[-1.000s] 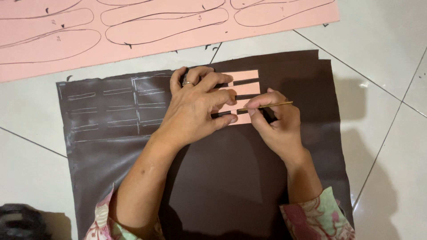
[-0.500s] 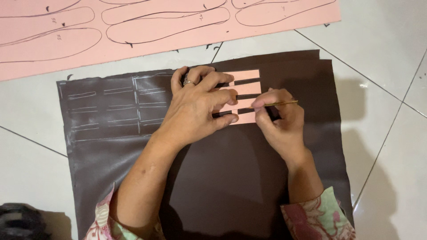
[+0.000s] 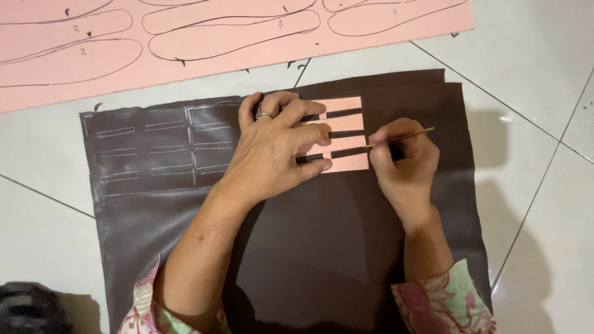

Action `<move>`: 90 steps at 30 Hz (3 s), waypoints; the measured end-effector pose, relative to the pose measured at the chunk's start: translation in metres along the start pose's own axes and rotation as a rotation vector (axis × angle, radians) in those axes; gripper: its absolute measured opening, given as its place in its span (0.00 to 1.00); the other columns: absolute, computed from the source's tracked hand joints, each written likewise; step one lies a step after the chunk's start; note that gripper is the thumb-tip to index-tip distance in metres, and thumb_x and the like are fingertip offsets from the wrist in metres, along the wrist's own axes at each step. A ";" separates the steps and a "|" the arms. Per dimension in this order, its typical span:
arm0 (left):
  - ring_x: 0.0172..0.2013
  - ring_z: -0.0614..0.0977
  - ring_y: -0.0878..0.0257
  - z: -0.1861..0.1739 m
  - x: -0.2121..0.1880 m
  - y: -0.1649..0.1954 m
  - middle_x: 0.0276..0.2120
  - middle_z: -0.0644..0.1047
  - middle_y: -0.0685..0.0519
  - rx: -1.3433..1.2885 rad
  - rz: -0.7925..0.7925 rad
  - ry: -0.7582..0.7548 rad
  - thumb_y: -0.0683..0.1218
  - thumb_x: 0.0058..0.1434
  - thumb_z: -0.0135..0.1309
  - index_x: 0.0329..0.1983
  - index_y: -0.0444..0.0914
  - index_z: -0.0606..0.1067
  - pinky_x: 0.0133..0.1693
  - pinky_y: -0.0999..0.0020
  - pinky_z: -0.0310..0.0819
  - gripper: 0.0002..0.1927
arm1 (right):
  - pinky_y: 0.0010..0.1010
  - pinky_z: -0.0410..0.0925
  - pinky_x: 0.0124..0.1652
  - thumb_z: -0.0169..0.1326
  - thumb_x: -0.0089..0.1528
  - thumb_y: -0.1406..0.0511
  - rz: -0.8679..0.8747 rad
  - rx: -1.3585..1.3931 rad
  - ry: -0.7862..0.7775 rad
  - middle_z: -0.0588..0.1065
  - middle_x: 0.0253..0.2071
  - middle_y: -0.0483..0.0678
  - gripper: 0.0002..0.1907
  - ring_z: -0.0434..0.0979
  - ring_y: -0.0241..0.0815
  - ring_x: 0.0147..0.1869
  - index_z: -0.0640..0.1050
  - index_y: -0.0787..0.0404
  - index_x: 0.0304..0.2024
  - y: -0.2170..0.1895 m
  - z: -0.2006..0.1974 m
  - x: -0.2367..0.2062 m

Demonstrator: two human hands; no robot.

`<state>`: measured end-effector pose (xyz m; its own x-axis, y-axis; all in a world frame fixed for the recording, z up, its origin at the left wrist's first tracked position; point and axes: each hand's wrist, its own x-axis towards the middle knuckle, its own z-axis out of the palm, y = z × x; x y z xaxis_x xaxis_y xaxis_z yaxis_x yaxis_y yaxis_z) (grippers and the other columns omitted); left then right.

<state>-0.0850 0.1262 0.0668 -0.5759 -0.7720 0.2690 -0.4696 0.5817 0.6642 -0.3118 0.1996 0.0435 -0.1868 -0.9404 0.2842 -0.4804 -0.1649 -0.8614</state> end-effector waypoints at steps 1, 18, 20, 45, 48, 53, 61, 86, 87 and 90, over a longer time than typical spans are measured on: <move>0.61 0.70 0.52 0.000 0.000 0.000 0.55 0.77 0.57 0.000 -0.001 -0.002 0.54 0.44 0.73 0.35 0.48 0.84 0.65 0.35 0.43 0.16 | 0.19 0.65 0.34 0.52 0.65 0.79 0.021 0.018 0.005 0.74 0.34 0.43 0.08 0.71 0.26 0.34 0.74 0.64 0.41 0.001 0.000 0.000; 0.62 0.69 0.53 -0.003 0.000 0.000 0.54 0.77 0.57 -0.017 -0.012 -0.014 0.52 0.44 0.72 0.34 0.48 0.83 0.66 0.35 0.42 0.14 | 0.23 0.70 0.44 0.54 0.63 0.76 0.066 0.151 -0.230 0.77 0.39 0.44 0.06 0.76 0.31 0.43 0.77 0.62 0.40 -0.014 0.004 0.002; 0.61 0.69 0.53 -0.002 0.001 -0.001 0.54 0.77 0.57 -0.011 -0.013 -0.014 0.52 0.44 0.73 0.34 0.48 0.83 0.66 0.35 0.42 0.14 | 0.23 0.69 0.44 0.55 0.63 0.76 0.070 0.155 -0.238 0.77 0.39 0.44 0.05 0.76 0.31 0.42 0.78 0.62 0.39 -0.016 0.004 0.003; 0.61 0.69 0.53 -0.001 0.000 -0.002 0.55 0.77 0.57 -0.012 -0.009 -0.001 0.53 0.43 0.73 0.32 0.48 0.84 0.66 0.36 0.42 0.14 | 0.19 0.65 0.34 0.52 0.64 0.79 0.058 0.016 -0.046 0.75 0.32 0.42 0.08 0.71 0.26 0.33 0.74 0.63 0.39 -0.001 0.001 -0.002; 0.62 0.69 0.54 -0.002 -0.001 -0.002 0.56 0.77 0.57 -0.016 -0.014 -0.009 0.53 0.44 0.73 0.33 0.48 0.84 0.66 0.37 0.42 0.14 | 0.18 0.63 0.33 0.51 0.64 0.79 0.081 0.115 -0.026 0.74 0.33 0.42 0.08 0.69 0.25 0.33 0.74 0.63 0.40 0.000 0.000 -0.002; 0.61 0.69 0.54 -0.002 0.000 -0.002 0.56 0.77 0.57 -0.024 -0.021 -0.020 0.52 0.44 0.73 0.33 0.48 0.84 0.66 0.37 0.41 0.14 | 0.18 0.61 0.32 0.50 0.64 0.80 0.061 0.024 0.010 0.73 0.32 0.42 0.09 0.67 0.25 0.31 0.74 0.63 0.39 0.002 -0.003 0.000; 0.61 0.70 0.55 -0.005 0.000 0.000 0.55 0.77 0.57 -0.024 -0.010 -0.007 0.52 0.45 0.72 0.33 0.48 0.83 0.66 0.35 0.43 0.13 | 0.27 0.75 0.51 0.48 0.67 0.81 0.096 0.403 0.112 0.75 0.37 0.48 0.10 0.75 0.32 0.39 0.73 0.64 0.43 -0.005 -0.006 0.004; 0.68 0.64 0.48 0.007 -0.003 0.012 0.66 0.71 0.53 0.097 0.060 -0.045 0.44 0.48 0.58 0.47 0.49 0.82 0.65 0.23 0.35 0.20 | 0.17 0.64 0.37 0.56 0.70 0.75 0.104 0.125 0.157 0.76 0.37 0.44 0.03 0.71 0.26 0.37 0.78 0.66 0.46 -0.011 0.000 0.011; 0.69 0.64 0.47 0.007 -0.003 0.012 0.67 0.70 0.53 0.102 0.059 -0.052 0.44 0.49 0.58 0.47 0.49 0.82 0.65 0.22 0.35 0.20 | 0.17 0.63 0.35 0.56 0.70 0.75 0.094 0.099 0.159 0.76 0.37 0.44 0.03 0.71 0.26 0.36 0.79 0.66 0.45 -0.012 0.001 0.011; 0.70 0.63 0.47 0.007 -0.003 0.012 0.67 0.70 0.52 0.102 0.053 -0.060 0.44 0.50 0.57 0.47 0.49 0.82 0.65 0.22 0.36 0.19 | 0.17 0.64 0.36 0.57 0.71 0.74 0.084 0.110 0.146 0.77 0.38 0.43 0.02 0.72 0.25 0.37 0.80 0.66 0.46 -0.013 0.002 0.011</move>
<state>-0.0932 0.1375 0.0693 -0.6392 -0.7245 0.2580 -0.5011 0.6469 0.5749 -0.3060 0.1908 0.0573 -0.3486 -0.9003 0.2607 -0.3628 -0.1268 -0.9232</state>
